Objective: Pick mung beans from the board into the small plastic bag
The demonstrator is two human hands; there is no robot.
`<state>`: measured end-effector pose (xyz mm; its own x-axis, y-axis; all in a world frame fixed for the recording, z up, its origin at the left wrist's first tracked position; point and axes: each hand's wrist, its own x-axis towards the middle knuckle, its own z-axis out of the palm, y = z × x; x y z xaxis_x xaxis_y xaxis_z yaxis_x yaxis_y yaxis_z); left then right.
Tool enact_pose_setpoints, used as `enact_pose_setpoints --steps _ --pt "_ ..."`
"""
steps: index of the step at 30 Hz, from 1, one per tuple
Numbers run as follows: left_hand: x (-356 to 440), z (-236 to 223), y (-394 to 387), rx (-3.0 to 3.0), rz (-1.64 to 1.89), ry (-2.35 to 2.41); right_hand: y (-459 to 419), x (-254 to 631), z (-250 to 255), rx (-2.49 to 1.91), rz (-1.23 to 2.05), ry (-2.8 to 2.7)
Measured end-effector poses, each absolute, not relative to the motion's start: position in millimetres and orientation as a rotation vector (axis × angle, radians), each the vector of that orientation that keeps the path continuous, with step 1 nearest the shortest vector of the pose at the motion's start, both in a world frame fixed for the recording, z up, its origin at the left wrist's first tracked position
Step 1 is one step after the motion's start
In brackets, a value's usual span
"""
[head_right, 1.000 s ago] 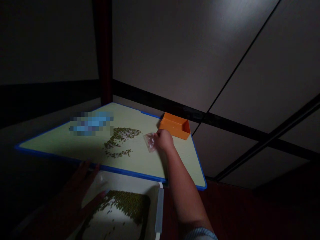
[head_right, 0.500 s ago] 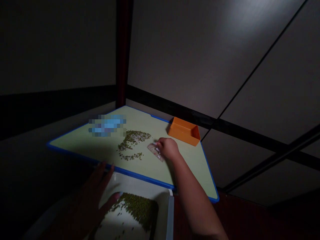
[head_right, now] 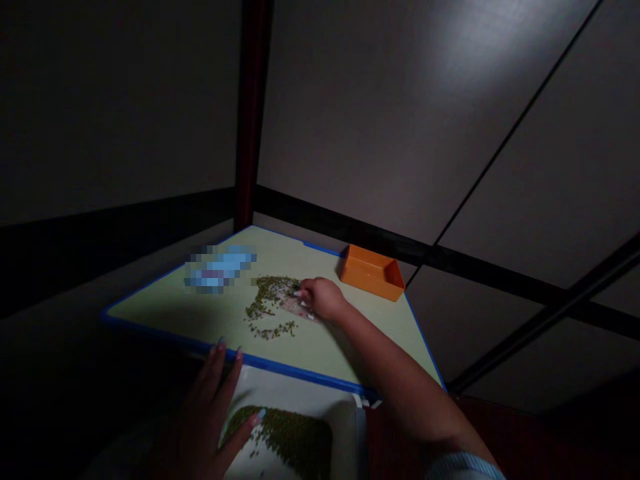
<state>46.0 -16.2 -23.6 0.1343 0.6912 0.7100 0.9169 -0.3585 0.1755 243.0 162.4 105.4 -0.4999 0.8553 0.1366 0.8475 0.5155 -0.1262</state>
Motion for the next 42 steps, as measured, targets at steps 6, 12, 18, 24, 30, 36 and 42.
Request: enact_pose_setpoints --steps 6,12,18,24,30,36,42 --pt "46 -22 -18 -2.12 -1.03 -1.561 176 180 130 -0.96 0.005 -2.823" --pt "44 -21 -19 -2.143 -1.011 -1.576 183 122 137 -0.577 -0.217 -2.999" --pt "43 -16 -21 -2.161 -0.971 -1.543 184 108 131 -0.402 -0.418 -3.076" --pt "42 -16 -20 -2.174 -0.995 -1.568 187 120 114 -0.302 -0.538 -3.006" --pt "42 -18 -21 -2.188 -0.988 -1.602 183 130 105 -0.325 -0.619 -2.983" --pt "42 -18 -21 -2.186 -0.973 -1.582 184 144 100 -0.376 -0.592 -3.004" --pt "42 -20 -21 -2.221 -1.007 -1.626 180 163 95 -0.391 -0.588 -3.021"
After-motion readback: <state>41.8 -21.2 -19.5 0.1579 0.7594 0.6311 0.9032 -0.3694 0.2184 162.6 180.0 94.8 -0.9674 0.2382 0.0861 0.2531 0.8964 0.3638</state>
